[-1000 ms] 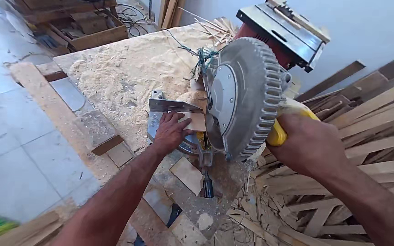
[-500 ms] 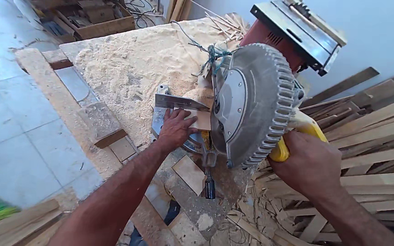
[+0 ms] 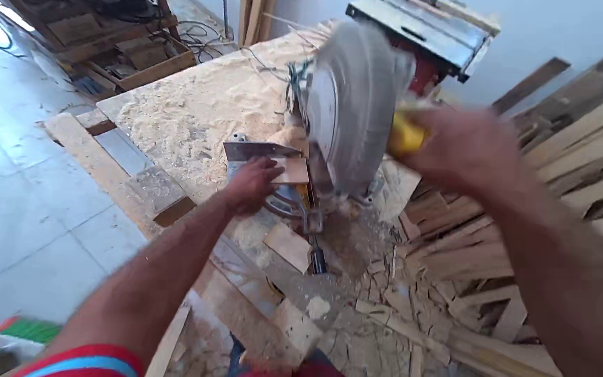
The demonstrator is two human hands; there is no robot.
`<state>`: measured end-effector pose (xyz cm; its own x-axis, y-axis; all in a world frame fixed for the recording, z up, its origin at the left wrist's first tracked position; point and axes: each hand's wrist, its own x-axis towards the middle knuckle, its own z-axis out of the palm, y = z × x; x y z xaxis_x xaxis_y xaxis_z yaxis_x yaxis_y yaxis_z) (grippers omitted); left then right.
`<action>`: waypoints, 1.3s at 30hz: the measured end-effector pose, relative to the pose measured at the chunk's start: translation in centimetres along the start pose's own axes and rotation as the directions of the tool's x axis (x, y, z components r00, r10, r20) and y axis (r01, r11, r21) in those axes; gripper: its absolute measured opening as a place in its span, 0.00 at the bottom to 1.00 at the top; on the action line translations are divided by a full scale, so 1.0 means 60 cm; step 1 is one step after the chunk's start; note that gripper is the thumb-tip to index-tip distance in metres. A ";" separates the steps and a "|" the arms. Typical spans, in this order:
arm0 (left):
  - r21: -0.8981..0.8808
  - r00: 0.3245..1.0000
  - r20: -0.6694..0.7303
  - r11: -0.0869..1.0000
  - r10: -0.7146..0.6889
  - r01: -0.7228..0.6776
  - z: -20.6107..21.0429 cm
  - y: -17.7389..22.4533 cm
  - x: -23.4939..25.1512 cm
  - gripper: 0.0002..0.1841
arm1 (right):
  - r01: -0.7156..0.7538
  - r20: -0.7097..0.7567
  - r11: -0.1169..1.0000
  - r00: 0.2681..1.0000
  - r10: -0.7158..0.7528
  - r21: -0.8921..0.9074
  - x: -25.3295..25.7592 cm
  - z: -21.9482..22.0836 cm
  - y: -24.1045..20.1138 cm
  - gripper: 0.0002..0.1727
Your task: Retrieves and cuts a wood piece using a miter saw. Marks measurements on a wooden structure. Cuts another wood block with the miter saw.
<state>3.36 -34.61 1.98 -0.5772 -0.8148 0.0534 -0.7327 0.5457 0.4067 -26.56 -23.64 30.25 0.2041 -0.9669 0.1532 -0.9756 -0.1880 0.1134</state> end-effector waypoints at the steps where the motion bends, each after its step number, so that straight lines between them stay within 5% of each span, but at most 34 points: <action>1: 0.042 0.999 0.043 0.999 0.020 -0.022 -0.012 -0.002 0.000 0.25 | 0.005 -0.131 0.999 0.991 -0.001 0.033 0.013 -0.019 0.008 0.24; 3: 0.184 0.992 0.112 0.980 0.054 -0.074 -0.021 0.006 -0.006 0.22 | -0.038 -0.429 0.991 0.898 0.092 0.132 0.016 -0.013 0.014 0.27; 5: 0.331 0.985 0.169 0.938 0.046 -0.100 -0.027 0.024 -0.007 0.20 | -0.035 -0.558 0.959 0.807 0.194 0.282 -0.020 0.036 -0.013 0.29; 6: 0.381 0.981 0.192 0.920 0.013 -0.086 -0.033 0.037 -0.009 0.20 | -0.019 -0.487 0.929 0.848 0.211 0.369 -0.054 0.080 -0.045 0.27; 8: 0.411 0.979 0.198 0.911 -0.054 -0.033 -0.048 0.060 -0.032 0.21 | -0.046 -0.071 0.869 0.993 0.092 0.493 -0.133 0.205 -0.132 0.24; 9: 0.401 0.984 0.160 0.916 -0.075 0.005 -0.060 0.071 -0.052 0.21 | -0.072 0.209 0.877 0.977 -0.032 0.475 -0.157 0.266 -0.174 0.27; 11: 0.353 0.989 0.043 0.929 -0.139 0.115 -0.079 0.092 -0.120 0.19 | -0.138 0.555 0.900 0.822 -0.130 0.414 -0.177 0.361 -0.249 0.37; 16: 0.177 0.846 -0.173 0.830 -0.504 0.530 -0.020 0.122 -0.325 0.21 | -0.392 0.672 0.886 0.728 0.135 0.247 -0.158 0.429 -0.321 0.40; 20: 0.154 0.786 -0.148 0.771 -0.600 0.618 0.049 0.161 -0.387 0.21 | -0.377 0.616 0.831 0.786 0.052 0.410 -0.184 0.381 -0.286 0.49; 22: 0.156 0.830 -0.199 0.820 -0.520 0.551 0.077 0.177 -0.379 0.20 | -0.443 0.504 0.653 0.857 0.106 0.615 -0.222 0.366 -0.245 0.52; 24: 0.163 0.882 -0.183 0.871 -0.435 0.464 0.110 0.193 -0.361 0.19 | -0.475 0.444 0.191 0.877 0.182 0.859 -0.254 0.378 -0.200 0.45; 26: 0.184 0.891 0.035 0.879 -0.453 0.440 0.130 0.219 -0.333 0.18 | -0.360 0.435 -0.311 0.872 0.223 0.880 -0.266 0.391 -0.168 0.34; 27: 0.203 0.847 0.176 0.860 -0.502 0.468 0.126 0.237 -0.315 0.17 | -0.300 0.427 -0.437 0.875 0.228 0.848 -0.267 0.392 -0.157 0.30; 28: 0.187 0.804 0.255 0.843 -0.537 0.504 0.112 0.256 -0.298 0.19 | -0.262 0.408 -0.483 0.884 0.226 0.835 -0.266 0.391 -0.147 0.30; 30: -0.022 0.855 0.151 0.863 -0.496 0.505 0.075 0.286 -0.282 0.28 | -0.238 0.365 -0.475 0.911 0.194 0.847 -0.265 0.383 -0.132 0.36; 33: -0.342 0.974 -0.056 0.921 -0.219 0.187 0.046 0.295 -0.261 0.47 | -0.238 0.330 -0.493 0.938 0.108 0.837 -0.261 0.371 -0.142 0.44; 35: -0.330 0.995 -0.045 0.941 -0.087 0.068 0.039 0.291 -0.224 0.52 | -0.222 0.335 -0.595 0.938 0.085 0.773 -0.248 0.369 -0.158 0.43; 37: -0.231 0.997 -0.034 0.971 -0.075 0.066 0.034 0.270 -0.190 0.45 | -0.248 0.394 -0.616 0.913 0.110 0.748 -0.229 0.366 -0.157 0.45; 39: -0.115 0.996 -0.039 0.990 -0.082 0.077 0.018 0.230 -0.153 0.41 | -0.320 0.446 -0.399 0.849 0.281 0.859 -0.207 0.346 -0.123 0.42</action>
<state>-1.87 -19.37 6.12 -0.5010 -0.8637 0.0550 -0.7286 0.4553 0.5118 -23.59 -13.85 7.14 -0.1373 -0.9512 -0.2763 0.2545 0.2357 -0.9379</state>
